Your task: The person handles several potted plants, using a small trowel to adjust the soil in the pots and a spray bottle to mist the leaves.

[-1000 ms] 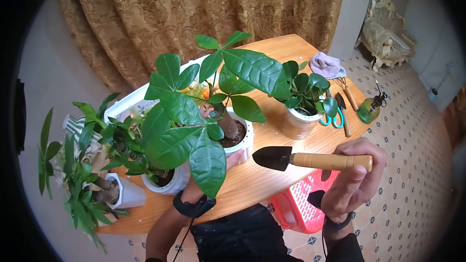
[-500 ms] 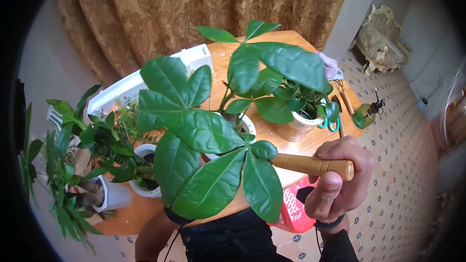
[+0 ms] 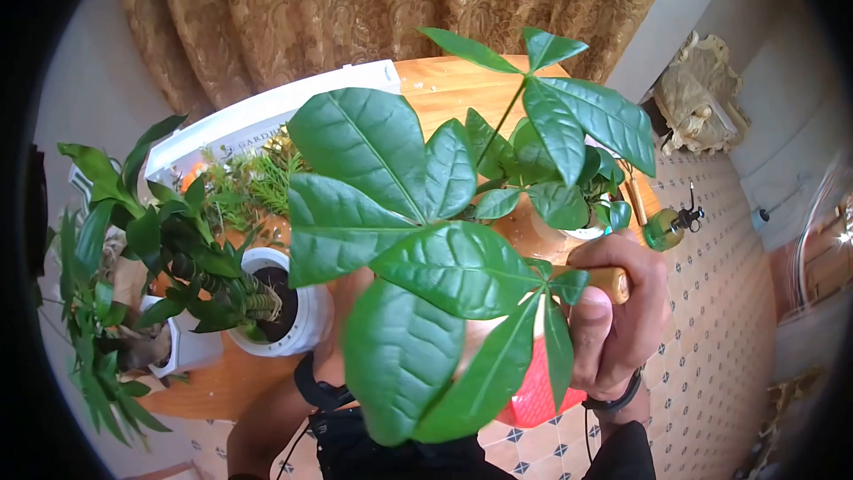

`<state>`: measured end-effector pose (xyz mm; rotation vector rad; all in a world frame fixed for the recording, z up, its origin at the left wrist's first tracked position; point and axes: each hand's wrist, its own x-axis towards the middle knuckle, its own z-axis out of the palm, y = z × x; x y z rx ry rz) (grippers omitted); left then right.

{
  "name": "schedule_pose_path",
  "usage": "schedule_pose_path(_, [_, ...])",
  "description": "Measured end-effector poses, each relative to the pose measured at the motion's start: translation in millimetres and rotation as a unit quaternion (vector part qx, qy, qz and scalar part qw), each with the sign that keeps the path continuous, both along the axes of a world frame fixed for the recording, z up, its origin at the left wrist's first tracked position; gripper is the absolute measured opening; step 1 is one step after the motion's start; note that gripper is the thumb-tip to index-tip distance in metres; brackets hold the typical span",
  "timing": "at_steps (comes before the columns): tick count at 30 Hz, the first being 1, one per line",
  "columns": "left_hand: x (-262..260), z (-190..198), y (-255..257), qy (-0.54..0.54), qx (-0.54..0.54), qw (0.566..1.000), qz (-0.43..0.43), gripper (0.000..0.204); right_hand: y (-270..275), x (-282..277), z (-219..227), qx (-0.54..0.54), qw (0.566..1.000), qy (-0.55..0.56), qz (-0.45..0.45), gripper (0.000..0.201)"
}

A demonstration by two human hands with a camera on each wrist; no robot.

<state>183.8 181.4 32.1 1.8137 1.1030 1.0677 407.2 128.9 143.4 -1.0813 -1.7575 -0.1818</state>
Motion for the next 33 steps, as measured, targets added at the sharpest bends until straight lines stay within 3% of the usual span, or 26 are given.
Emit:
schedule_pose_path(4, [0.1,2.1,-3.8,0.012,0.021,0.999,0.030,0.119,5.2,-7.2,5.6,-0.014,1.000,0.003,-0.023,0.044])
schedule_pose_path(9, [2.7,4.2,-5.2,-0.058,-0.005,0.998,-0.003,0.119,3.2,-11.5,2.8,0.005,0.996,-0.008,-0.091,0.052])
schedule_pose_path(11, [2.0,4.9,-1.7,-0.055,0.040,0.998,-0.018,0.115,1.7,-12.6,2.9,-0.002,0.996,0.002,-0.090,0.055])
schedule_pose_path(13, [-0.1,7.6,-2.6,-0.052,0.062,0.996,-0.023,0.113,0.7,-10.0,1.5,0.021,0.991,0.024,-0.128,0.055])
schedule_pose_path(17, [0.1,15.1,-6.4,-0.060,0.094,0.994,0.015,0.113,-3.9,-7.2,0.7,0.045,0.973,0.176,-0.145,0.052])
schedule_pose_path(19, [1.2,14.5,-7.7,-0.026,0.101,0.994,0.040,0.117,-7.5,3.5,-1.3,0.060,0.975,0.140,-0.164,0.050])
schedule_pose_path(21, [1.3,14.3,-9.0,-0.017,0.097,0.994,0.044,0.119,-13.3,14.7,-13.1,0.191,0.945,-0.045,-0.262,0.048])
schedule_pose_path(22, [1.6,14.3,-9.7,-0.008,0.093,0.994,0.048,0.121,-22.9,12.0,-9.2,0.080,0.931,0.263,-0.239,0.044])
schedule_pose_path(23, [2.3,14.3,-10.5,-0.008,0.093,0.995,0.046,0.121,-33.3,24.1,-21.6,0.080,0.931,0.263,-0.241,0.044])
schedule_pose_path(24, [2.6,14.4,-10.8,0.003,0.096,0.994,0.050,0.123,-44.4,46.3,-42.5,0.088,0.919,0.347,-0.167,0.035])
schedule_pose_path(25, [2.1,14.3,-10.9,0.015,0.099,0.993,0.054,0.125,-55.5,60.6,-55.5,0.093,0.895,0.427,-0.090,0.057])
schedule_pose_path(26, [1.4,14.6,-11.1,0.016,0.099,0.994,0.053,0.125,-66.5,63.1,-54.2,-0.012,0.919,0.394,0.015,0.054])
schedule_pose_path(29, [0.5,16.6,-9.2,0.010,0.114,0.992,0.043,0.124,-78.4,78.3,-69.2,-0.062,0.892,0.447,0.014,0.047])
schedule_pose_path(30, [-0.4,15.0,-8.3,-0.013,0.107,0.994,0.022,0.122,-65.8,53.5,-70.4,0.031,0.887,0.445,-0.118,0.038])
schedule_pose_path(33, [-2.2,12.3,-6.4,-0.051,0.080,0.995,-0.018,0.119,-83.1,72.1,-93.9,-0.031,0.861,0.501,-0.083,0.040])
